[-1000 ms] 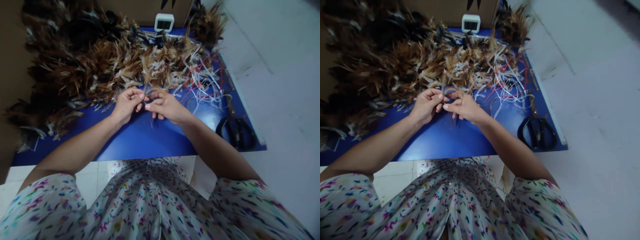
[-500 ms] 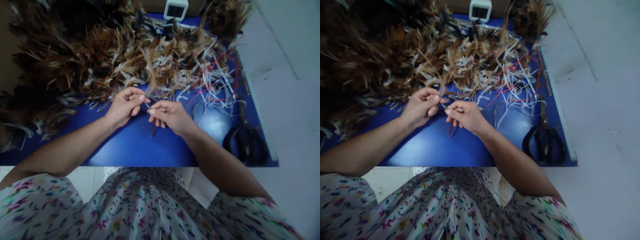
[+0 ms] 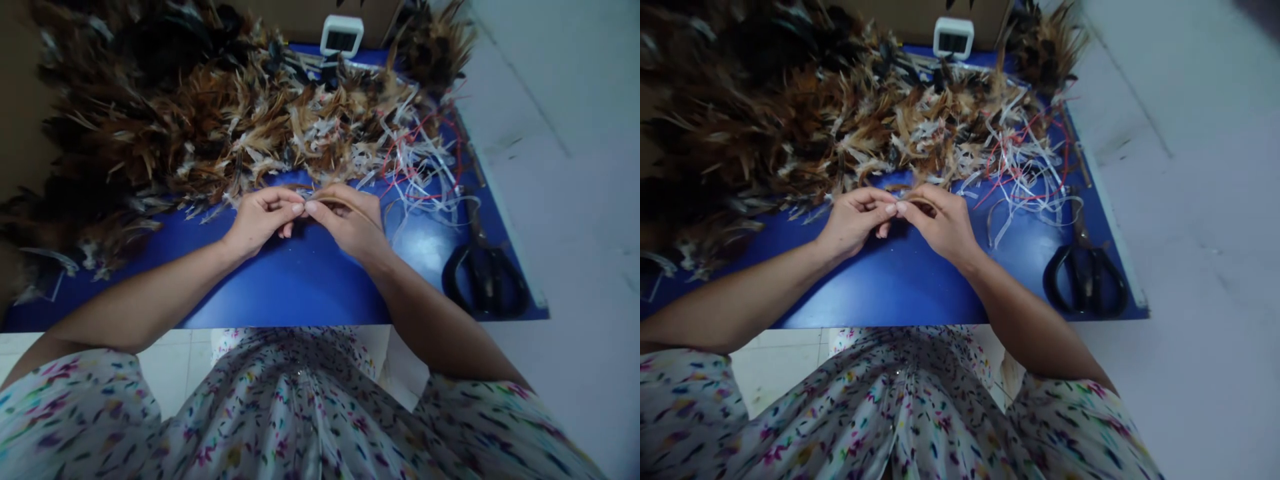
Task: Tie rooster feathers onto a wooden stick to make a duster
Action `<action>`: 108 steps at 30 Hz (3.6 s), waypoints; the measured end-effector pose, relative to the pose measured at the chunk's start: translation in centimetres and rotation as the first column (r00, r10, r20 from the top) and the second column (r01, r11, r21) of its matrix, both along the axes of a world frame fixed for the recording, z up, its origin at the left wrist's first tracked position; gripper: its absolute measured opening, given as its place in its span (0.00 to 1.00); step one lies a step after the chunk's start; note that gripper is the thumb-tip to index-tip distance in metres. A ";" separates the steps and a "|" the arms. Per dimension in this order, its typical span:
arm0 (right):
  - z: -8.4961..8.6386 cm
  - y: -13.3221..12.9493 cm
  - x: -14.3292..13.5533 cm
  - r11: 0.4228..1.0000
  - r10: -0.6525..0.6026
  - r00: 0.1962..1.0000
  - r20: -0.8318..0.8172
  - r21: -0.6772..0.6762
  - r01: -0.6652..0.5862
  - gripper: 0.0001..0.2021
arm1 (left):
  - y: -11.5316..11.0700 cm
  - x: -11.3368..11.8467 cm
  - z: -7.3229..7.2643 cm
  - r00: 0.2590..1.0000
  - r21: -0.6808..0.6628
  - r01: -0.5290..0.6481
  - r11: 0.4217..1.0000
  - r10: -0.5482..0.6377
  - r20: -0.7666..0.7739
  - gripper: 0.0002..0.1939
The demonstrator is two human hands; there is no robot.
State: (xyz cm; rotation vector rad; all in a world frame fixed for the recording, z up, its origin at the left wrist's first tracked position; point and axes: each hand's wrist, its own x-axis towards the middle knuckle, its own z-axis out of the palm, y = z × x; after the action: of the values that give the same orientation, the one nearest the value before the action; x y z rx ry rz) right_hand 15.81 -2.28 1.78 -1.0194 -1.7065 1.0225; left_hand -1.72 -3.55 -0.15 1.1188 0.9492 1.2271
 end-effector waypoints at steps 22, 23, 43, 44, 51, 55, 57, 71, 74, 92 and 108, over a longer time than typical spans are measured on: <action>-0.2 0.2 0.2 0.997 -0.066 0.994 -0.090 0.035 0.069 0.17 | -0.3 0.0 0.6 0.994 -0.029 0.101 0.994 -0.102 -0.045 0.21; -0.3 0.2 0.2 0.996 -0.078 0.993 -0.092 0.041 0.082 0.17 | -0.3 0.0 0.6 0.994 -0.035 0.100 0.994 -0.102 -0.048 0.21; 0.0 -0.3 -0.2 0.992 -0.117 0.988 -0.103 -0.066 0.111 0.17 | -0.4 -0.1 0.5 0.990 -0.055 0.100 0.993 -0.105 -0.097 0.21; 0.0 -0.3 -0.2 0.992 -0.114 0.988 -0.101 -0.074 0.106 0.17 | -0.4 -0.1 0.5 0.989 -0.050 0.100 0.994 -0.104 -0.102 0.21; 0.0 -0.3 -0.2 0.992 -0.087 0.991 -0.105 -0.098 0.076 0.19 | -0.5 -0.1 0.4 0.983 -0.003 0.135 0.991 -0.135 -0.128 0.20; -0.2 -0.3 -0.3 0.997 -0.051 0.987 -0.150 -0.073 0.040 0.19 | -0.5 -0.1 0.4 0.984 0.015 0.133 0.991 -0.130 -0.122 0.19; -0.5 -0.3 -0.4 0.997 -0.024 0.988 -0.153 -0.077 0.012 0.19 | -0.5 -0.2 0.4 0.984 0.020 0.128 0.992 -0.124 -0.130 0.19; -1.0 2.0 1.3 0.995 -0.089 0.995 0.040 0.042 0.088 0.09 | 0.5 -0.1 0.0 0.981 0.090 -0.192 0.977 0.189 0.043 0.23; -0.9 3.1 1.7 0.999 -0.022 0.976 0.215 0.033 0.015 0.05 | 1.1 -0.4 -0.1 0.966 0.103 -0.257 0.961 0.251 0.063 0.24; 1.2 3.1 0.7 0.912 0.286 0.598 0.749 -0.021 -0.411 0.04 | 1.5 -0.6 -0.6 0.971 0.157 -0.232 0.960 0.238 -0.019 0.23; 1.2 2.7 1.6 0.926 0.333 0.940 -0.073 -0.161 -0.341 0.05 | 1.4 -0.7 -0.7 0.974 0.136 -0.216 0.967 0.224 -0.042 0.22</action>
State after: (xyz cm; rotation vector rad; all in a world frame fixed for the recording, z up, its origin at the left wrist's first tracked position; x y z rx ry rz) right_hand 17.41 0.41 2.96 -0.8148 -1.8195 1.4245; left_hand -2.47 -2.11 -0.82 1.1792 1.0713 1.4612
